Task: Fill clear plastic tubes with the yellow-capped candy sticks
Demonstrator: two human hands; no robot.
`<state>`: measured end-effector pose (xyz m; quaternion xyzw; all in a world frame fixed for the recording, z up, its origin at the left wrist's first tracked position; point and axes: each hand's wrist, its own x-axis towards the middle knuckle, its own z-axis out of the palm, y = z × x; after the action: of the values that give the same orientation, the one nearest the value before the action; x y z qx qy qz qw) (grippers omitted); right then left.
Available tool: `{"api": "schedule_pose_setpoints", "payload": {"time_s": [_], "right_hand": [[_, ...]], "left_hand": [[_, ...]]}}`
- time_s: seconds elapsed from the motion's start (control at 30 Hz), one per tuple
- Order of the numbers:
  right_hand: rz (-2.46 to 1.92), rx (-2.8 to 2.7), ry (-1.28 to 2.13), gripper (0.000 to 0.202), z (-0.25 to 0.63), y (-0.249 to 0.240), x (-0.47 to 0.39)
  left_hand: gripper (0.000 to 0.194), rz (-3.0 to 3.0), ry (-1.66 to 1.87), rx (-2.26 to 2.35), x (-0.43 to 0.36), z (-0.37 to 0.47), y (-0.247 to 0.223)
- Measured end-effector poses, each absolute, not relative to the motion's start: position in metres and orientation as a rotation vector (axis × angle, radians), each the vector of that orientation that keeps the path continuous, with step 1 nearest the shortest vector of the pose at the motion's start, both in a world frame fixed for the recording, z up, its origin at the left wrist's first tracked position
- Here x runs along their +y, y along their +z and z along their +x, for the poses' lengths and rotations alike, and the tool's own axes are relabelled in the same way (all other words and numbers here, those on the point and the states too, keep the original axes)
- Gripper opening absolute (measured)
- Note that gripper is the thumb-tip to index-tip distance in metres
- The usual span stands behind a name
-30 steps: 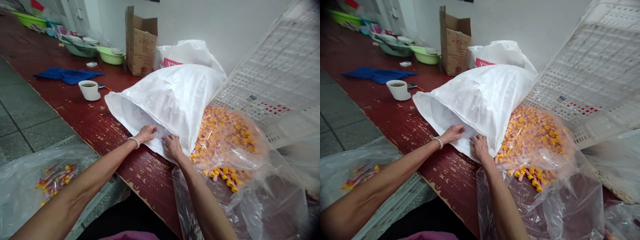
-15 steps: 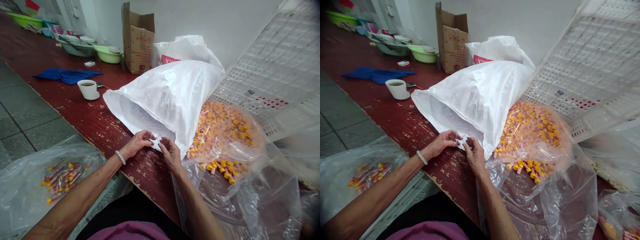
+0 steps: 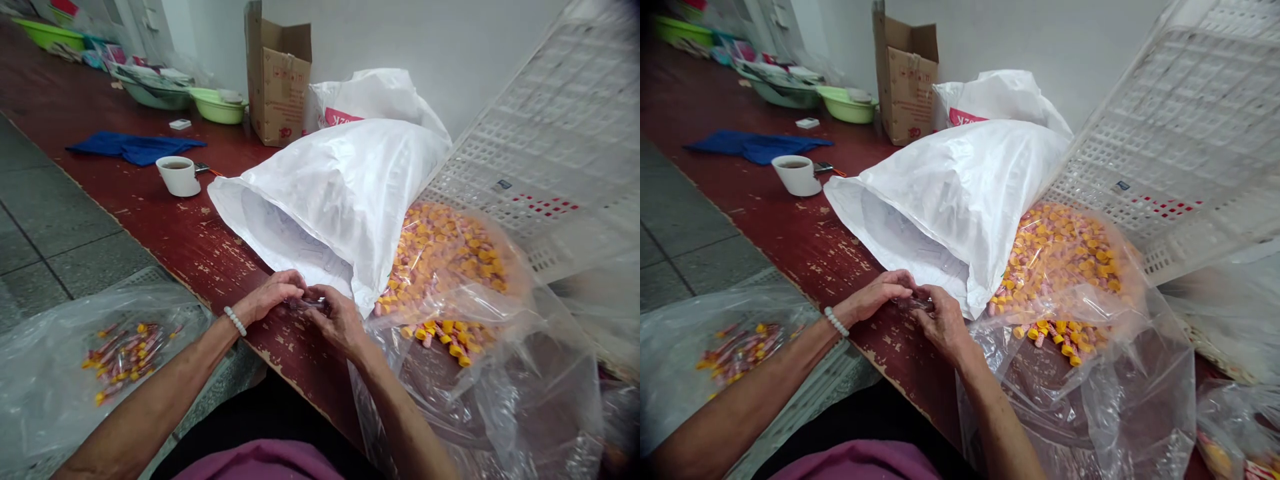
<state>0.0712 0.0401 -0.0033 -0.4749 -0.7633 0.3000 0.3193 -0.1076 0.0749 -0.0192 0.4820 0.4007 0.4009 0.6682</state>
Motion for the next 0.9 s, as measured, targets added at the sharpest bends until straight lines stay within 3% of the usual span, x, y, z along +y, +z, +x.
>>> {"api": "schedule_pose_setpoints", "payload": {"time_s": [0.13,0.23,0.47,0.63,0.9], "right_hand": [[-1.329,-1.941,0.888,0.039,0.061,0.007,0.049],[-1.346,-1.984,0.862,0.044,0.059,0.005,0.077],[-1.599,-2.18,0.215,0.028,0.052,-0.021,0.147],[-1.641,-2.111,0.254,0.022,0.035,-0.024,0.142],[-1.237,-2.002,0.599,0.021,0.019,-0.029,0.089]], "left_hand": [[0.032,1.007,0.571,0.641,0.077,-0.12,-0.014],[0.044,0.878,0.581,0.576,0.077,-0.13,-0.015],[0.041,0.595,0.955,0.727,0.082,-0.145,-0.027],[0.024,0.601,1.119,0.846,0.083,-0.138,-0.027],[0.034,0.553,1.236,0.748,0.083,-0.124,-0.034]]}}
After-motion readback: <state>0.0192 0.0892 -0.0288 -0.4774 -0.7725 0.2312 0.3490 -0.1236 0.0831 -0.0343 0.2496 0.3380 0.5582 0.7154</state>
